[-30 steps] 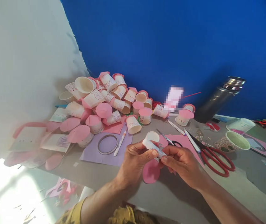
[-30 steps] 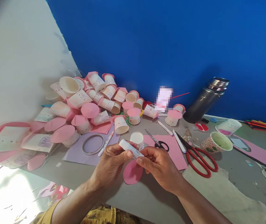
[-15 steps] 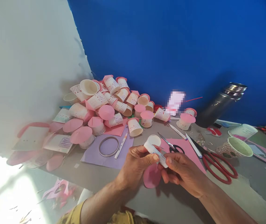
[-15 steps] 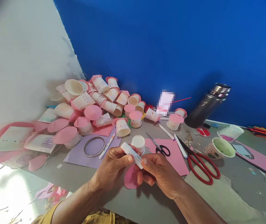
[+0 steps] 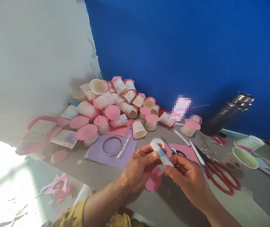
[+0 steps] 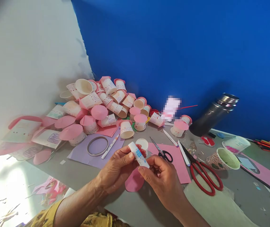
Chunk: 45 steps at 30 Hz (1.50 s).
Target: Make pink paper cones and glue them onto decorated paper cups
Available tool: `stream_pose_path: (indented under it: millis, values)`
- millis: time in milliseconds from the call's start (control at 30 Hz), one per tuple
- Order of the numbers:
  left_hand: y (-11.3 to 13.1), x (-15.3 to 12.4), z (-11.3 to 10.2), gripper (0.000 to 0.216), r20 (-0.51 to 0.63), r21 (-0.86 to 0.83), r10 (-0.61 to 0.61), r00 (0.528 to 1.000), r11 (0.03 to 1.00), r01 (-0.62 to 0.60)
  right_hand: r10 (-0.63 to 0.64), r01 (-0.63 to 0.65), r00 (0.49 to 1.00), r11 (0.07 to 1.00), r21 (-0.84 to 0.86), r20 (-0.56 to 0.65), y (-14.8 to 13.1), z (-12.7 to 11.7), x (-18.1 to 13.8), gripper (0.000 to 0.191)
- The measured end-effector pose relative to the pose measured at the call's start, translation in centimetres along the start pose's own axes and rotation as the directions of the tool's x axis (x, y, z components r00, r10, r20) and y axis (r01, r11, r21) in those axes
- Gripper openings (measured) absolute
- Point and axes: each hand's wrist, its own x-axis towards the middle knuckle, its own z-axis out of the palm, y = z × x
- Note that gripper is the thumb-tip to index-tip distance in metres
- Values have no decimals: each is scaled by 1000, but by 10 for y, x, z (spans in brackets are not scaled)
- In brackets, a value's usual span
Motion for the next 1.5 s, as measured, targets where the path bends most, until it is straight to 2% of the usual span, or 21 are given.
stream_pose_path:
  millis: [200, 333, 467, 600, 733, 833, 1067, 1300, 1500]
  values:
    - [9, -3, -2, 19, -90, -9, 51, 995, 999, -52, -105, 93, 992, 982, -163, -67, -7, 2, -1, 27]
    - [9, -3, -4, 18, -83, -9, 46, 996, 999, -46, -136, 119, 988, 973, -198, -75, -7, 2, -2, 27]
    - [7, -2, -7, 19, -61, -2, 37, 997, 999, -37, -96, 89, 994, 988, -125, -49, -3, 1, -2, 27]
    - [6, 0, -10, 22, -105, 33, 51, 993, 998, -48, -1, 1, 999, 1000, 12, -44, 1, 1, 0, 37]
    - [3, -2, -10, 32, -50, 100, 92, 995, 991, -86, -11, 11, 997, 1000, 6, -76, 2, 0, 2, 38]
    - [0, -4, -8, 36, -1, 148, 71, 998, 986, -70, -18, 17, 999, 999, -27, -38, 1, 0, 2, 38]
    - [-1, -3, -7, 26, 6, 154, 54, 999, 987, -54, 18, -13, 992, 999, -44, 123, -3, -3, -2, 47]
    - [0, -2, -6, 31, -39, 117, 24, 999, 993, -19, -83, 86, 996, 981, -176, 21, -8, -1, -2, 41]
    - [-1, -3, -6, 30, -47, 120, 29, 998, 993, -24, -103, 93, 994, 977, -190, -42, -7, 1, -2, 31]
